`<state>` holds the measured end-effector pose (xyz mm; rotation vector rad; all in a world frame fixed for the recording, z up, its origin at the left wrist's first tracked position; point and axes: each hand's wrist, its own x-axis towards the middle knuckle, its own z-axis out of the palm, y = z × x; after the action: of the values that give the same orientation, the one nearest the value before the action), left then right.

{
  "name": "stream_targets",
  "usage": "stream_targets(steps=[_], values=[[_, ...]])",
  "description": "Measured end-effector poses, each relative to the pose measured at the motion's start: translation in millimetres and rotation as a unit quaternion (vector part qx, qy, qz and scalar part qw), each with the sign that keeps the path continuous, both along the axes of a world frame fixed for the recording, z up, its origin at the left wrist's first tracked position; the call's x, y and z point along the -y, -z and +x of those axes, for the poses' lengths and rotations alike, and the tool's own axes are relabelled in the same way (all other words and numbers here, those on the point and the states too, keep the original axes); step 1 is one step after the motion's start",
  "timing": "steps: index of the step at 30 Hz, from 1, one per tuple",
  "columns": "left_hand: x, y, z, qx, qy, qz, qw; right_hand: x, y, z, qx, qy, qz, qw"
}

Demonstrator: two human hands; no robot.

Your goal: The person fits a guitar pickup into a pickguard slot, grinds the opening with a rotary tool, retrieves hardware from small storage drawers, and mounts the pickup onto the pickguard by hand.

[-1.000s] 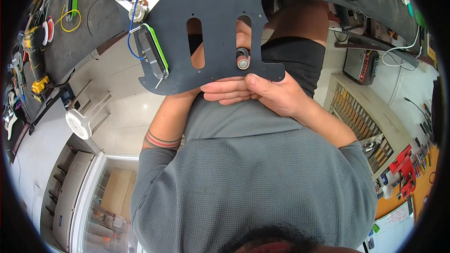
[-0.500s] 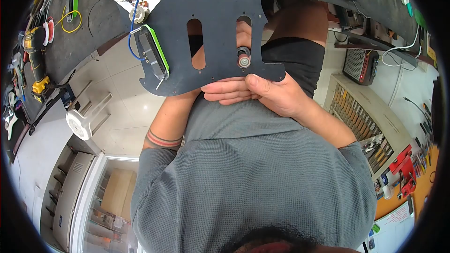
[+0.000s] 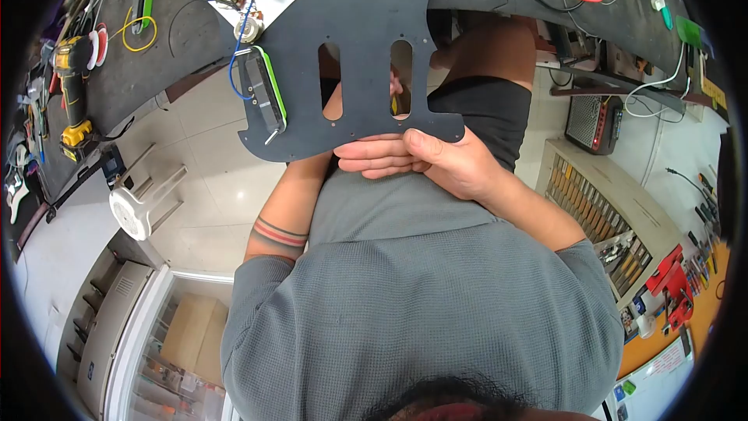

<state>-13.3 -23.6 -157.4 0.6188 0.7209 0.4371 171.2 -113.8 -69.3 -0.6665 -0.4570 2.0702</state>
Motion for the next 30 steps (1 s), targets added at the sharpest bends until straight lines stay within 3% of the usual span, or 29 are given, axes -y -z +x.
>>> stream_targets(steps=[2, 3, 5, 6, 8, 12, 13, 16, 18, 24, 30], values=[[1, 5, -10, -0.037, 0.014, 0.044, 0.998, 0, -3, -2, 0.029, -0.007, 0.012, 0.999], [3, 15, -19, -0.058, 0.041, 0.123, 0.990, 1, -2, -3, 0.031, -0.007, 0.015, 0.999], [11, 41, -24, -0.053, 0.047, 0.119, 0.990, 3, 3, -2, 0.035, -0.010, 0.020, 0.999], [16, 59, -24, -0.025, 0.027, 0.036, 0.999, 4, 4, -2, 0.019, 0.006, 0.016, 1.000], [35, 153, -37, -0.017, 0.063, -0.080, 0.995, 5, 5, -2, -0.014, 0.036, 0.008, 0.999], [49, 81, -27, -0.071, 0.026, -0.037, 0.996, 1, 2, -2, 0.058, 0.041, 0.024, 0.997], [49, 84, -27, -0.094, 0.010, -0.028, 0.995, 1, 2, -2, 0.065, 0.046, 0.026, 0.996], [44, 103, -39, -0.036, -0.188, -0.051, 0.980, -2, 2, -2, 0.079, 0.081, 0.011, 0.994], [51, 98, -64, -0.033, -0.230, -0.104, 0.967, -1, 6, 0, 0.071, 0.099, 0.021, 0.992], [91, -7, -110, -0.014, -0.318, -0.067, 0.946, -8, 4, 3, 0.112, 0.194, 0.002, 0.974], [130, -62, -160, -0.050, -0.398, 0.017, 0.916, -13, 4, 0, 0.158, 0.196, 0.029, 0.967]])
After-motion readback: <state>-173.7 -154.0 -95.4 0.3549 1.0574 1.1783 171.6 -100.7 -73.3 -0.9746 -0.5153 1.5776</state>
